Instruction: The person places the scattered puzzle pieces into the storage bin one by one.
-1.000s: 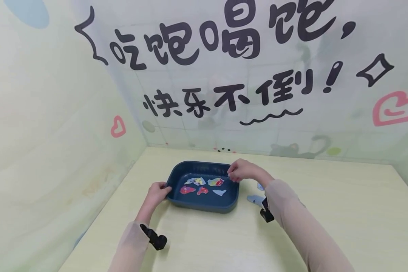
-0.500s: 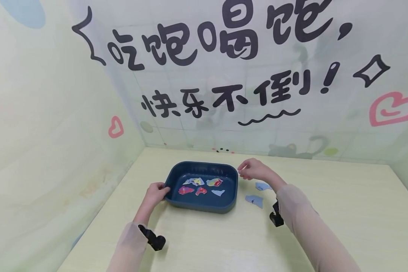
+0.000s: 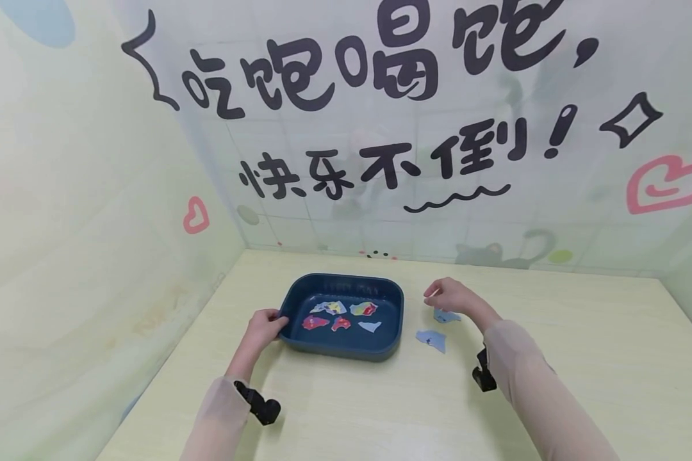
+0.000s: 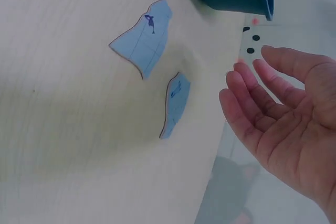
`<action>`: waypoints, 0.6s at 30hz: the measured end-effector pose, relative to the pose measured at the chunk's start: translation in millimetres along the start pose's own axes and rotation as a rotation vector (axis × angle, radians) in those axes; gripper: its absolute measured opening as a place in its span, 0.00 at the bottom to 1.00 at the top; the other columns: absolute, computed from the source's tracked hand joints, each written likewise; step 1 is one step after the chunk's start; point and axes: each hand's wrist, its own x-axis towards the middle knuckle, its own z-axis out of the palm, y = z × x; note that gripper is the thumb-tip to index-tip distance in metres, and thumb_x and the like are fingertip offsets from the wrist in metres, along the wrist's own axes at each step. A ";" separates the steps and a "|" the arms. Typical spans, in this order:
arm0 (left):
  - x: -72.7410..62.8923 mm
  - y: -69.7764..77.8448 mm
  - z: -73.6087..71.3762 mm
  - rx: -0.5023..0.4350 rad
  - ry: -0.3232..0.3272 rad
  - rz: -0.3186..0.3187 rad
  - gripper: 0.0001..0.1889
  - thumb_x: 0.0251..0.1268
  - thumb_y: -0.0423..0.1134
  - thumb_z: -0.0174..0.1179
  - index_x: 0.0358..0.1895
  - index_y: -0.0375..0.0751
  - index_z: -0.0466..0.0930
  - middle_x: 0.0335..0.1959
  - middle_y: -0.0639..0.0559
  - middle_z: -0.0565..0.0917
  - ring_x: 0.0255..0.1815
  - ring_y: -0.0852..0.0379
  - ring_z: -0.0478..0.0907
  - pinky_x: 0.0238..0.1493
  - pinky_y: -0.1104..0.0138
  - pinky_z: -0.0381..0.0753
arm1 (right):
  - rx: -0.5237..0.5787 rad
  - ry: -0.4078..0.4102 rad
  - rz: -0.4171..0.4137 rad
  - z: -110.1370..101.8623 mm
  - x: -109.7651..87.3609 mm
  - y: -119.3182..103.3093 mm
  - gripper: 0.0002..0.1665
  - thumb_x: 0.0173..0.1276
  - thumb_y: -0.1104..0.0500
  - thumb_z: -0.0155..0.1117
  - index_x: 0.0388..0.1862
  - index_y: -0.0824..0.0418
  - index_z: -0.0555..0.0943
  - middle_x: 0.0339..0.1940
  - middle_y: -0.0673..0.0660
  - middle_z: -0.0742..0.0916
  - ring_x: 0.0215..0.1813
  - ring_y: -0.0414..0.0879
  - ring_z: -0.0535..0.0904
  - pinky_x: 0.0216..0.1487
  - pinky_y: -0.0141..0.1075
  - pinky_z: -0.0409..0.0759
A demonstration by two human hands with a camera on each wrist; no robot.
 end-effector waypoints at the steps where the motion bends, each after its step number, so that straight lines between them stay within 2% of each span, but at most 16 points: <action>1: -1.5 1.5 -0.1 -0.003 -0.001 -0.006 0.14 0.55 0.35 0.56 0.40 0.26 0.78 0.28 0.41 0.80 0.25 0.56 0.77 0.26 0.66 0.79 | -0.010 0.001 0.011 0.7 -0.9 1.7 0.20 0.65 0.61 0.53 0.49 0.76 0.72 0.38 0.67 0.81 0.36 0.50 0.77 0.38 0.38 0.78; 2: -4.0 4.1 -0.4 -0.002 0.001 -0.016 0.13 0.55 0.35 0.56 0.40 0.26 0.78 0.28 0.41 0.80 0.25 0.56 0.77 0.26 0.67 0.79 | -0.017 0.000 0.013 1.3 -1.6 3.8 0.20 0.65 0.61 0.53 0.49 0.77 0.72 0.37 0.67 0.81 0.36 0.49 0.77 0.37 0.38 0.78; 3: -8.6 10.5 -1.8 0.016 0.002 -0.054 0.13 0.55 0.33 0.55 0.41 0.26 0.78 0.30 0.40 0.80 0.27 0.55 0.77 0.28 0.66 0.79 | -0.017 0.002 0.018 2.0 -2.1 5.8 0.20 0.64 0.62 0.53 0.49 0.77 0.72 0.37 0.67 0.81 0.35 0.49 0.77 0.36 0.37 0.77; 7: -15.0 16.5 -2.7 0.046 0.001 -0.049 0.14 0.56 0.33 0.54 0.41 0.25 0.78 0.30 0.41 0.80 0.26 0.57 0.75 0.27 0.68 0.78 | -0.047 0.013 0.012 3.7 -2.3 15.6 0.18 0.62 0.62 0.55 0.46 0.76 0.73 0.37 0.66 0.82 0.36 0.49 0.77 0.36 0.38 0.77; 13: -15.1 17.0 -2.3 0.058 0.005 -0.055 0.14 0.57 0.34 0.54 0.42 0.26 0.78 0.31 0.41 0.80 0.26 0.58 0.75 0.27 0.69 0.78 | -0.142 0.052 0.002 3.2 -2.9 28.3 0.17 0.58 0.63 0.59 0.43 0.75 0.74 0.42 0.71 0.81 0.44 0.59 0.78 0.45 0.46 0.77; 18: -13.4 16.2 -1.8 0.049 0.004 -0.059 0.14 0.57 0.33 0.54 0.43 0.25 0.77 0.31 0.41 0.80 0.27 0.57 0.75 0.28 0.68 0.78 | -0.165 0.069 0.032 3.3 -5.6 34.3 0.20 0.55 0.65 0.61 0.45 0.76 0.73 0.42 0.73 0.80 0.45 0.62 0.77 0.47 0.49 0.76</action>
